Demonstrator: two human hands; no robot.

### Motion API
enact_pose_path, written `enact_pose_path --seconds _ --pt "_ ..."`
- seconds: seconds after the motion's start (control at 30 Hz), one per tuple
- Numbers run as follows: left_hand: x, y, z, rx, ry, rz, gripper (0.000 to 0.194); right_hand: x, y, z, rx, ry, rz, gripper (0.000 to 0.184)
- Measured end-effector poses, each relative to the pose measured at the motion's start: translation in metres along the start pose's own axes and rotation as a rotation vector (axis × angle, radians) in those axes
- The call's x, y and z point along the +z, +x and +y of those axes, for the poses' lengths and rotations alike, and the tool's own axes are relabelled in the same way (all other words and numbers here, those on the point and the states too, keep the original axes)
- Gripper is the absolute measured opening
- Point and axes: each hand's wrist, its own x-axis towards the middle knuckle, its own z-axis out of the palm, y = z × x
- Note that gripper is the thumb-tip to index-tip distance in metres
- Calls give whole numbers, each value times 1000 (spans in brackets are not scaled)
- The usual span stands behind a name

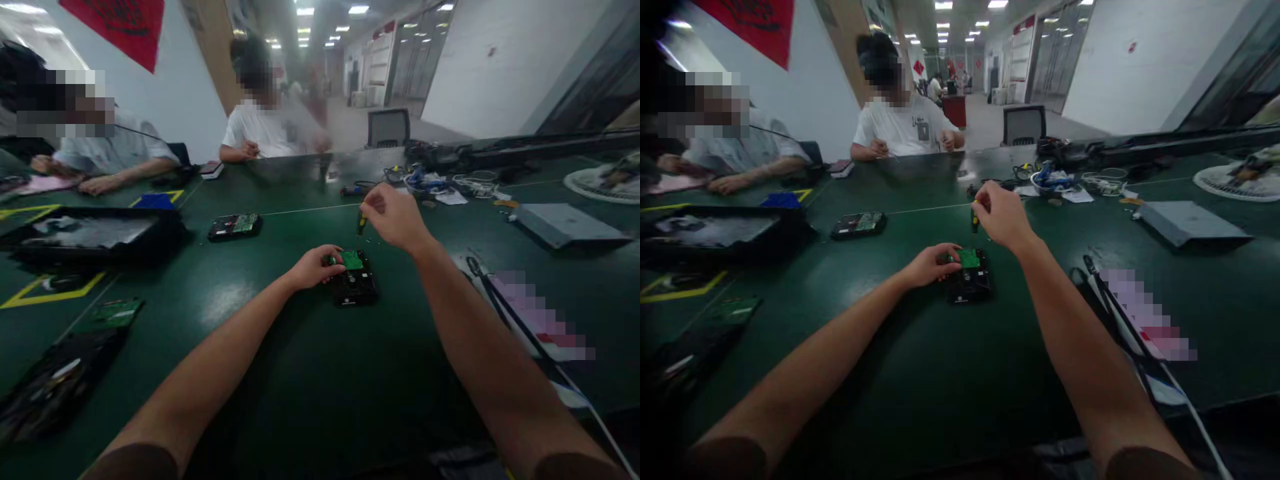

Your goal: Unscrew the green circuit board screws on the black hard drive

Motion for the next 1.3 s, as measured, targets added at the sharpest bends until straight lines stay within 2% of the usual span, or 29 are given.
enact_pose_path --seconds 0.33,0.6,0.8,1.3 --pt "-1 -1 3 -17 -21 -10 25 -2 1 -3 -7 -34 -47 6" --pt "-2 -1 4 -14 -34 -13 25 -4 2 -1 -29 -55 -82 10" --pt "-2 -1 2 -20 -31 -13 25 -3 1 1 -4 -39 -36 6" --pt "-1 -1 2 -24 -25 -10 25 -2 1 1 36 -17 -67 10"
